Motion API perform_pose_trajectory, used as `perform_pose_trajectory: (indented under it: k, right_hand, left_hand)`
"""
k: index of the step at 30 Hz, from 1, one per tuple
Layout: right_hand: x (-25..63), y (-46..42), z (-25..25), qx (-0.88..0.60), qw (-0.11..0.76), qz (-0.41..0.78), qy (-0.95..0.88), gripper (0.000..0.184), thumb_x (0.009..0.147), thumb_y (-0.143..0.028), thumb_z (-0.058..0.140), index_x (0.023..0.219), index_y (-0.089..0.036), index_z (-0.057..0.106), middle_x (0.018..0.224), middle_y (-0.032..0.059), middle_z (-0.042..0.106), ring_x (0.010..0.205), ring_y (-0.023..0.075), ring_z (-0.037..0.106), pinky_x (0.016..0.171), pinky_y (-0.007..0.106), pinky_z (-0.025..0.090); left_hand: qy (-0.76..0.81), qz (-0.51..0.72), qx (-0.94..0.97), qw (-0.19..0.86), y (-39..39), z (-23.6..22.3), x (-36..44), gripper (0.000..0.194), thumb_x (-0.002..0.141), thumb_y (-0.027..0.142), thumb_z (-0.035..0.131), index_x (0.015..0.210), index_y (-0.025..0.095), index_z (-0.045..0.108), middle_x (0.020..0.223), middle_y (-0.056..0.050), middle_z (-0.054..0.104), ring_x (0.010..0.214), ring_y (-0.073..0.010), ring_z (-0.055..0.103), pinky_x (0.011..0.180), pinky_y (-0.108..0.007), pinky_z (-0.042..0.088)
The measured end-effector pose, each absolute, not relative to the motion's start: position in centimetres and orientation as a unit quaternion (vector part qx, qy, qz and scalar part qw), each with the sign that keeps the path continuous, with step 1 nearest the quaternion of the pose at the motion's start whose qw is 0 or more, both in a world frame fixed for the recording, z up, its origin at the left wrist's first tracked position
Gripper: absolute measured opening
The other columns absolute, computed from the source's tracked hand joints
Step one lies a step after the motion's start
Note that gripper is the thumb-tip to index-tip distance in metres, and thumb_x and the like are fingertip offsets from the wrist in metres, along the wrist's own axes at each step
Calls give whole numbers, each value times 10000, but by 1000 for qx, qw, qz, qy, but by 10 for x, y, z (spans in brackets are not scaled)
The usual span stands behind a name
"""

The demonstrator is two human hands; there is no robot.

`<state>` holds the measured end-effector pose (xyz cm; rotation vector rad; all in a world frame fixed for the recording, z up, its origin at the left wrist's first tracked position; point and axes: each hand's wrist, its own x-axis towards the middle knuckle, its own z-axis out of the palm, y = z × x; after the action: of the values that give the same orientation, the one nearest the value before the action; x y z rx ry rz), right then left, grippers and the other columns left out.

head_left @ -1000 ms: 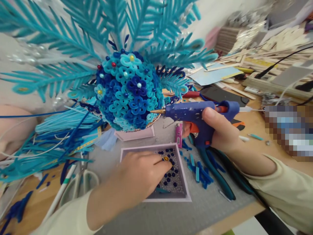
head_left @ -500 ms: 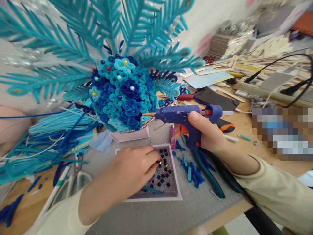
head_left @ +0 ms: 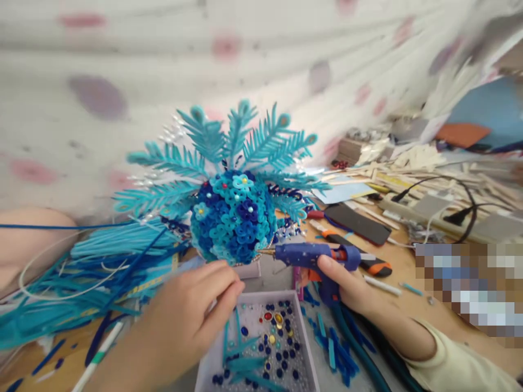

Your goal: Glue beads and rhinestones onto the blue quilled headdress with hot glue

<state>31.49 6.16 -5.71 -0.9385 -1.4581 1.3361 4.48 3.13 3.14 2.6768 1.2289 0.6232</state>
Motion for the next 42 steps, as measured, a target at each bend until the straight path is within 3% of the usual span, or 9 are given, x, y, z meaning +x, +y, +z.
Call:
perform_pose_trajectory:
  k: [3, 7, 10, 13, 16, 23, 29, 34, 42]
  right_hand:
    - [315, 62, -59, -389, 458, 537, -592, 580, 841, -760, 592, 721, -217, 754, 732, 77, 746, 685, 251, 691, 672, 358, 585]
    - [312, 59, -52, -398, 460, 506, -611, 593, 797, -791, 600, 703, -222, 737, 696, 81, 724, 665, 261, 676, 667, 377, 583]
    - [308, 56, -43, -418, 466, 476, -618, 622, 827, -799, 534, 717, -217, 724, 696, 96, 715, 655, 274, 677, 664, 395, 588]
    - [303, 54, -25, -443, 478, 429, -626, 595, 873, -748, 529, 741, -203, 727, 768, 112, 731, 759, 287, 702, 762, 395, 588]
    - [294, 48, 5, -481, 461, 348, -660, 548, 866, -722, 590, 780, -203, 744, 786, 99, 727, 824, 277, 693, 778, 363, 572]
    - [247, 41, 63, -521, 380, 210, -735, 644, 872, -773, 521, 640, -192, 675, 653, 54, 655, 623, 190, 589, 593, 304, 472]
    - [216, 44, 61, -520, 337, 143, -771, 547, 892, -690, 548, 613, -219, 567, 541, -4, 534, 497, 147, 470, 473, 281, 350]
    - [206, 44, 61, -532, 326, 77, -777, 525, 886, -680, 558, 606, -236, 538, 549, -11, 524, 511, 160, 487, 475, 288, 357]
    - [203, 46, 66, -539, 280, 93, -789, 531, 925, -644, 531, 599, -228, 483, 522, -23, 504, 487, 136, 462, 479, 279, 336]
  left_hand:
    - [406, 305, 859, 56, 35, 50, 34, 197, 987, 226, 514, 927, 257, 698, 841, 33, 700, 759, -103, 662, 692, -204, 477]
    - [424, 423, 800, 32, 41, 62, 12, 162, 905, 241, 607, 877, 280, 762, 873, 30, 749, 793, -124, 697, 724, -212, 511]
    - [454, 470, 750, 104, 46, 62, -7, 133, 843, 301, 652, 849, 292, 785, 890, 21, 780, 783, -154, 726, 647, -217, 546]
    - [484, 498, 701, 166, 51, 61, -22, 117, 789, 341, 690, 834, 272, 774, 856, 15, 794, 709, -164, 732, 632, -232, 568]
    - [489, 508, 684, 187, 56, 63, -33, 133, 769, 377, 700, 786, 259, 760, 777, 18, 785, 683, -168, 728, 646, -242, 560]
    - [477, 496, 701, 190, 75, 57, -46, 195, 774, 424, 680, 775, 243, 754, 731, 8, 756, 651, -171, 682, 634, -275, 507]
    - [459, 493, 723, 155, 83, 54, -49, 175, 781, 384, 660, 753, 235, 747, 826, -1, 757, 666, -156, 643, 648, -284, 482]
    - [460, 483, 727, 163, 82, 57, -47, 158, 794, 354, 651, 755, 240, 753, 769, 10, 756, 649, -157, 640, 633, -279, 473]
    - [466, 488, 722, 154, 76, 63, -47, 140, 776, 312, 652, 708, 231, 745, 699, 0, 750, 622, -175, 648, 596, -280, 468]
